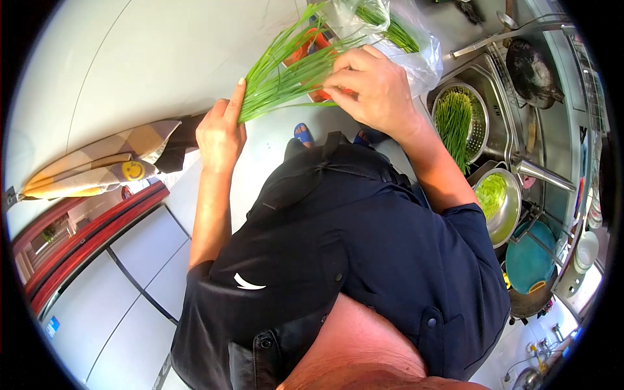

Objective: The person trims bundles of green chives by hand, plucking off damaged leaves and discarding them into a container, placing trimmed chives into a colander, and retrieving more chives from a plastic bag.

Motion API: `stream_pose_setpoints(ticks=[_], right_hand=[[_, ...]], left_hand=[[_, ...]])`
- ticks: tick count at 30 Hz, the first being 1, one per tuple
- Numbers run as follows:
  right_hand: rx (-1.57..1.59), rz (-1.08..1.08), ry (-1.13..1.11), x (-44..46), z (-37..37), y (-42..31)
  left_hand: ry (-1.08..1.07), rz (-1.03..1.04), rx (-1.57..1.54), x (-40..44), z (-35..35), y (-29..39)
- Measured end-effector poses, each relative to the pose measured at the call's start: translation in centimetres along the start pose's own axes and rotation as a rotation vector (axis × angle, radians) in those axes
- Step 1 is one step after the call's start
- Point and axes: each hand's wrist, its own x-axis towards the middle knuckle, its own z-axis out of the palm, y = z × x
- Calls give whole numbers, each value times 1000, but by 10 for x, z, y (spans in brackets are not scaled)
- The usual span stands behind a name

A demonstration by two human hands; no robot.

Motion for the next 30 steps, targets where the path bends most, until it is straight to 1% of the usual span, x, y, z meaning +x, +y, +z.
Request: stream_pose_setpoints(ticks=[2,4,10,17,30], right_hand=[[13,2,6,0,1,-1],[4,-5,10,0,3,0],[-27,6,22,0,8,-2],[-43,-1,13,-2,15,5],[-78,50,10,0,13,5]], left_hand=[[-2,-4,7,-2,1,-1],[-51,-44,-3,-3,2,-1],[-83,-54,17,-4,4,-2],[-85,-73,39,-4,4,-3],[-81,-77,22,-2,2,-2]])
